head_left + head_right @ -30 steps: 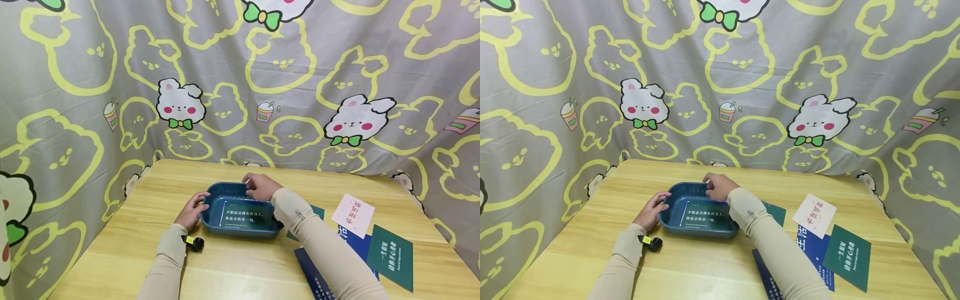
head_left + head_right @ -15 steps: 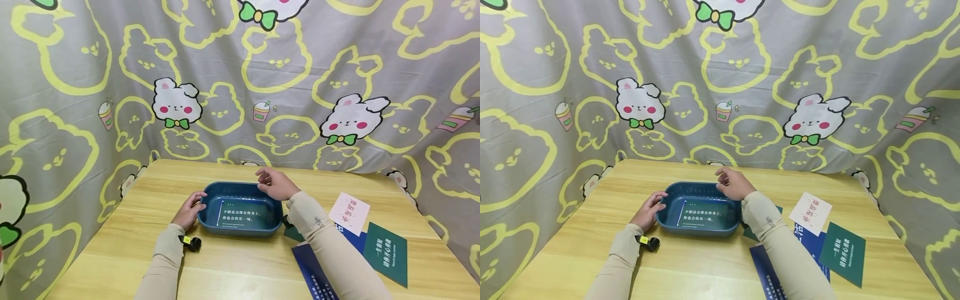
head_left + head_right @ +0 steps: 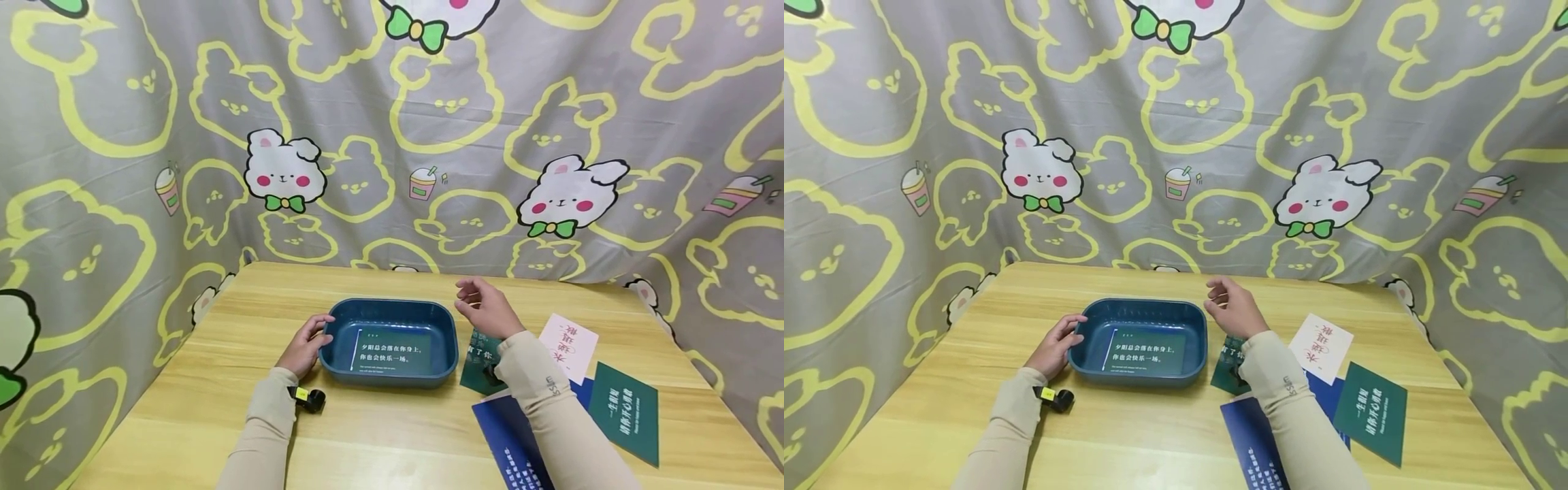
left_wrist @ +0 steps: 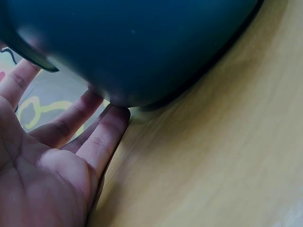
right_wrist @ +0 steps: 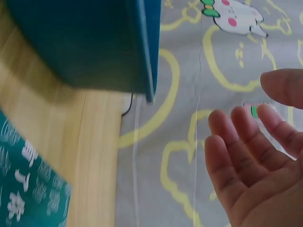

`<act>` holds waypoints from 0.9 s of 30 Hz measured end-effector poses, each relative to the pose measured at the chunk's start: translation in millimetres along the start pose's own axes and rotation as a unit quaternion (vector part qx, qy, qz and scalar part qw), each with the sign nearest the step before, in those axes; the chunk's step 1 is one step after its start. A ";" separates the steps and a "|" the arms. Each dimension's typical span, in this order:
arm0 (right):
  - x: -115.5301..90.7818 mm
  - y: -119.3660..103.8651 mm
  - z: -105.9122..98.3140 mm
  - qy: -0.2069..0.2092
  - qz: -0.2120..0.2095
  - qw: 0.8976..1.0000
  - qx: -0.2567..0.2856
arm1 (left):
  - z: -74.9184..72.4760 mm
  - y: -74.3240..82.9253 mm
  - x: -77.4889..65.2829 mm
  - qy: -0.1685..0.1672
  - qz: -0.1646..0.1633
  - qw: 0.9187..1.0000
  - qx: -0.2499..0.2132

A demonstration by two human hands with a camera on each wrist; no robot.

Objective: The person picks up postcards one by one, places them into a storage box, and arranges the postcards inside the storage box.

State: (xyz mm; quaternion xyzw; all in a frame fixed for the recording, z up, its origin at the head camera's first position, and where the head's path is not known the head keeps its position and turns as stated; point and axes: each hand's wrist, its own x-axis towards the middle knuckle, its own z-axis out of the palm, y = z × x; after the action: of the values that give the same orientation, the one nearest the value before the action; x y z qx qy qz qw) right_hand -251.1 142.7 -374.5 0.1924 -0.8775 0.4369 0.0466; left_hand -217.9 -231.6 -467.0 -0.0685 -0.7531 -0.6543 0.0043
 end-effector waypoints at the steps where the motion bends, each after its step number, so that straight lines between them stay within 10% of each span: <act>1: -2.1 2.8 -2.2 0.005 0.006 1.000 -0.003 | 0.3 0.1 -0.4 0.000 0.000 1.000 0.002; 12: -24.5 40.5 -29.7 0.082 0.108 0.991 0.006 | 1.5 -4.4 -1.3 -0.004 0.005 1.000 0.005; 27: -50.2 79.6 -68.8 0.145 0.278 0.948 -0.048 | 0.9 -0.9 -1.1 -0.001 -0.001 1.000 -0.008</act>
State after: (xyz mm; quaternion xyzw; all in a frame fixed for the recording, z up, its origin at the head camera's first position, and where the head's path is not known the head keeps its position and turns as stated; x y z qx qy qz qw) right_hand -241.0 254.9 -404.4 -0.1273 -0.8998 0.4130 0.0593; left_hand -216.9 -230.9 -468.1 -0.0682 -0.7477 -0.6605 0.0019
